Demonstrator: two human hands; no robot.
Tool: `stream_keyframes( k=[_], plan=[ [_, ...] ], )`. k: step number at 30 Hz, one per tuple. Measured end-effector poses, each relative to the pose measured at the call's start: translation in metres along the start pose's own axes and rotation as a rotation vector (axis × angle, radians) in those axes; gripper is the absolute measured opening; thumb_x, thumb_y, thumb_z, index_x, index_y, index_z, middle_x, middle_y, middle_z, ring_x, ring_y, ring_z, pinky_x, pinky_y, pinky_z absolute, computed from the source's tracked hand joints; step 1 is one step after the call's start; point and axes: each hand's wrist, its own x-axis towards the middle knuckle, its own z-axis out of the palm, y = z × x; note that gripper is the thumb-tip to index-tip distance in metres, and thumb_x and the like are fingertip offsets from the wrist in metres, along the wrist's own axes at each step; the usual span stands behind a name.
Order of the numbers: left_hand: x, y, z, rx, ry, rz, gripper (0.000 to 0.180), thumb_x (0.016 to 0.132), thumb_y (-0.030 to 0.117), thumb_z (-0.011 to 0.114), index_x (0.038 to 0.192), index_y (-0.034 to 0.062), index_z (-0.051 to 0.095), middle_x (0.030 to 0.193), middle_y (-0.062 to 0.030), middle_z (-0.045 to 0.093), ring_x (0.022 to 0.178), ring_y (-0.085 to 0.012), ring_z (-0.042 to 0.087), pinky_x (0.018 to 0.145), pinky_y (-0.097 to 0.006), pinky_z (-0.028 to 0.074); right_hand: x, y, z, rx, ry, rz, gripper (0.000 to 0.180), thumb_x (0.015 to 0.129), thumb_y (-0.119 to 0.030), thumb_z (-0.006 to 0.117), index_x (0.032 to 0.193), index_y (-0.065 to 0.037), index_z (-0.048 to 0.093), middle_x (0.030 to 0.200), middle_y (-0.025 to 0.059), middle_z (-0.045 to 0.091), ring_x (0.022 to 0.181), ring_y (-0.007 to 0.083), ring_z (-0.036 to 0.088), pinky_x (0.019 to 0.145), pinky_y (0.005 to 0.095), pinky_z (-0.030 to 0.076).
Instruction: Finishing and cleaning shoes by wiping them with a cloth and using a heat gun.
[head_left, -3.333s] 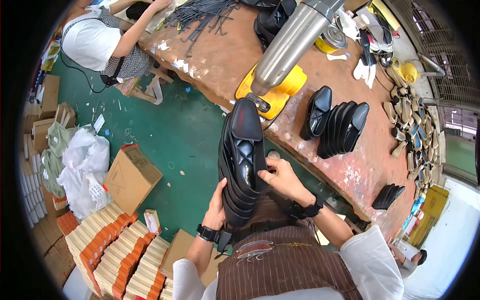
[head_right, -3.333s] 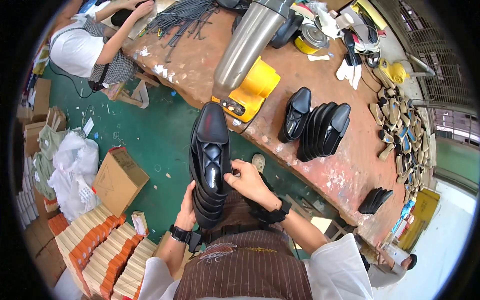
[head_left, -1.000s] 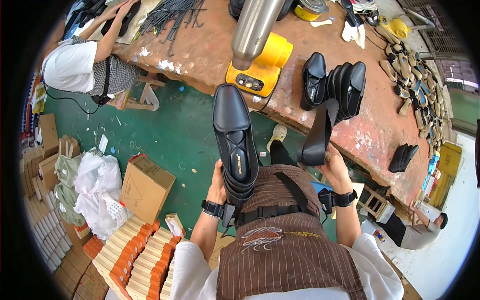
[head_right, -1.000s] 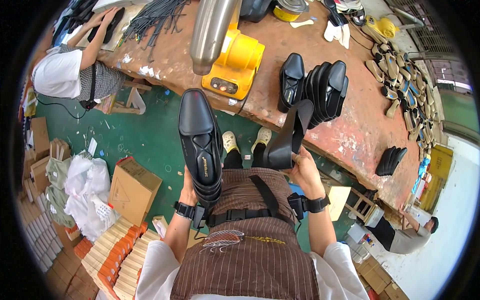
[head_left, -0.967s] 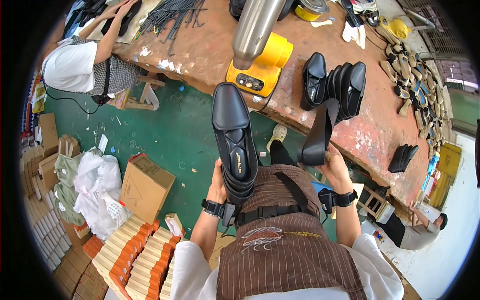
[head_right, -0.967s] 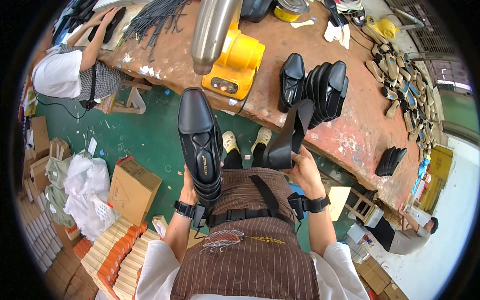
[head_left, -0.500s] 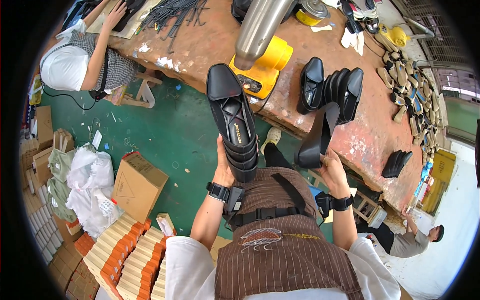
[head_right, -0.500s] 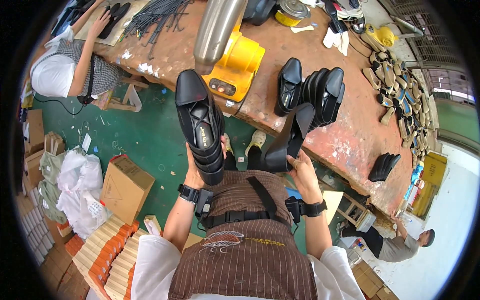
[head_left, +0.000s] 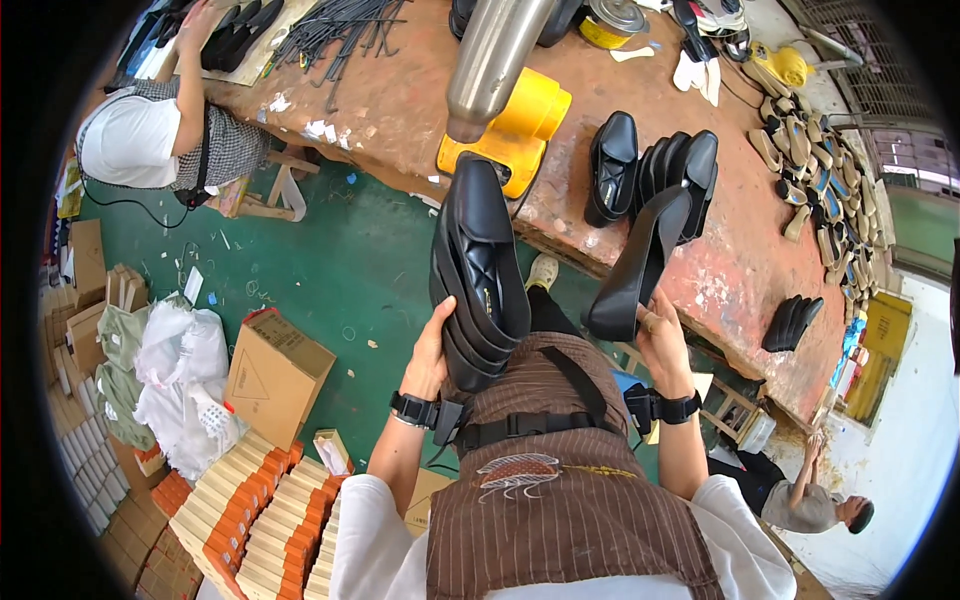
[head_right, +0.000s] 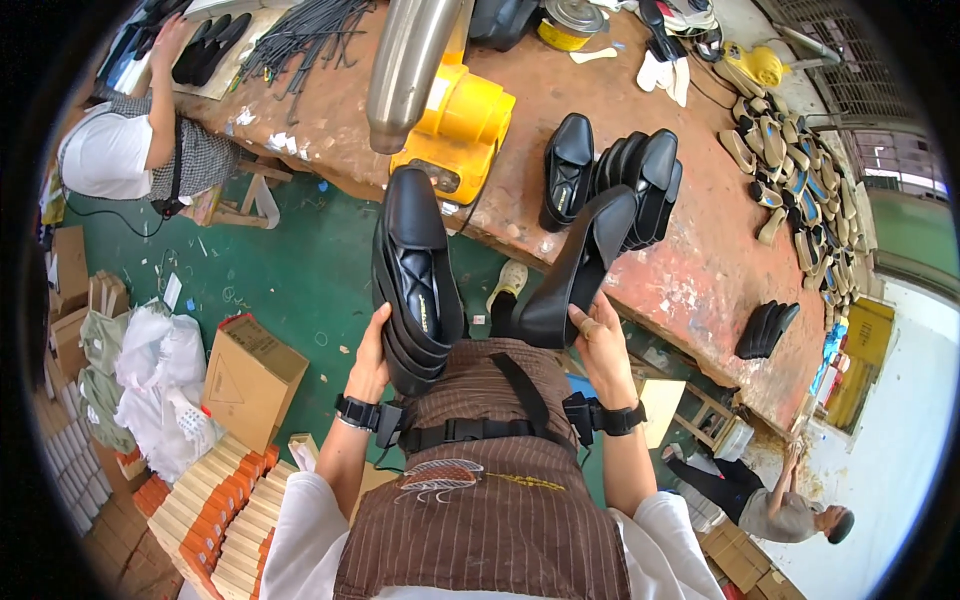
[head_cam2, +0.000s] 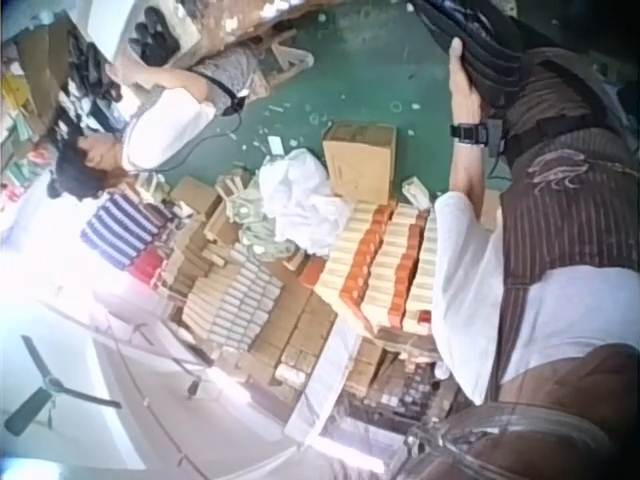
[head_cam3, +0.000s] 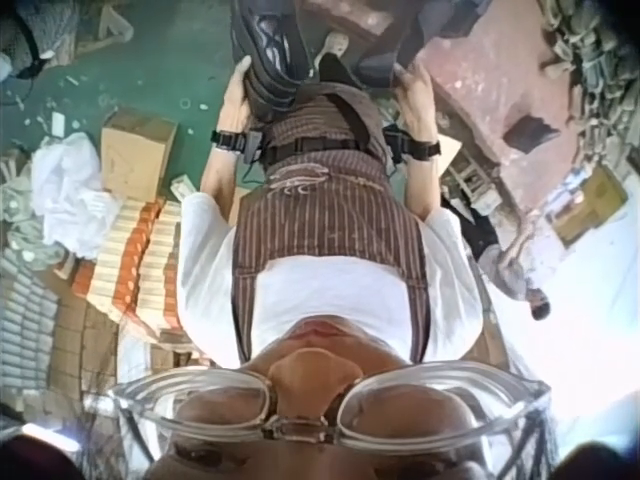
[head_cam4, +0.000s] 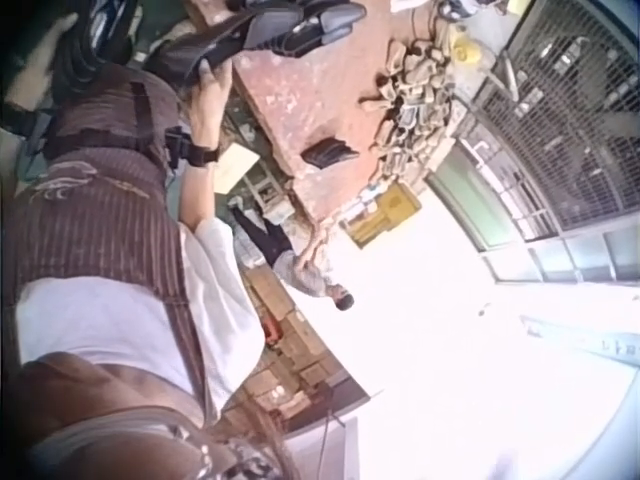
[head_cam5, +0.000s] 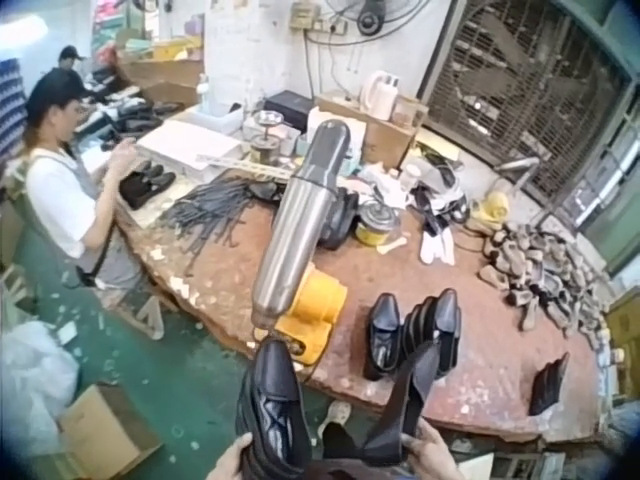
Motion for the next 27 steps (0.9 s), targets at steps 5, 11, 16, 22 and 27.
stream_keyframes(
  k=[5,11,16,22,27],
  plan=[
    [-0.005,-0.008,-0.017,0.118,-0.024,-0.052,0.069,0.077,0.030,0.068,0.128,-0.0039,0.037,0.120,-0.0182,0.053,0.103,-0.0270,0.057,0.092,-0.037,0.046,0.005,-0.001,0.051,0.040,-0.126,-0.177,0.045,0.087,0.008,0.042,0.131,0.001,0.037,0.122,0.0098,0.052,0.109,0.0165,0.052,0.093,0.0267,0.040],
    [-0.013,-0.015,-0.012,0.248,-0.076,0.062,0.079,0.074,0.030,0.070,0.134,-0.0023,0.030,0.128,-0.0182,0.045,0.114,-0.0265,0.049,0.098,-0.036,0.040,0.009,0.034,0.085,-0.798,-0.143,-0.288,0.054,0.078,0.003,0.056,0.129,0.003,0.038,0.112,0.0167,0.056,0.110,0.0195,0.051,0.093,0.0303,0.039],
    [-0.022,-0.006,-0.002,0.398,-0.056,0.146,0.083,0.074,0.029,0.070,0.136,-0.0039,0.026,0.132,-0.0184,0.040,0.119,-0.0275,0.044,0.100,-0.035,0.036,0.012,0.034,0.089,-0.306,-0.367,-0.201,0.064,0.067,0.016,0.049,0.128,0.005,0.036,0.121,0.0123,0.051,0.114,0.0200,0.047,0.098,0.0290,0.035],
    [-0.006,-0.012,-0.018,-0.041,-0.080,-0.021,0.065,0.077,0.033,0.068,0.125,-0.0029,0.042,0.118,-0.0200,0.054,0.103,-0.0291,0.057,0.093,-0.041,0.046,0.017,0.020,0.081,0.241,-0.057,0.025,0.043,0.084,0.003,0.052,0.125,-0.001,0.041,0.117,0.0090,0.054,0.099,0.0174,0.057,0.082,0.0307,0.050],
    [0.006,0.002,0.004,-0.357,-0.184,-0.092,0.066,0.077,0.042,0.067,0.124,0.0005,0.046,0.117,-0.0183,0.056,0.103,-0.0306,0.058,0.091,-0.045,0.048,0.036,0.021,0.013,0.472,0.012,0.011,0.034,0.093,-0.020,0.047,0.119,0.001,0.048,0.116,0.0111,0.057,0.102,0.0239,0.057,0.090,0.0382,0.047]
  ],
)
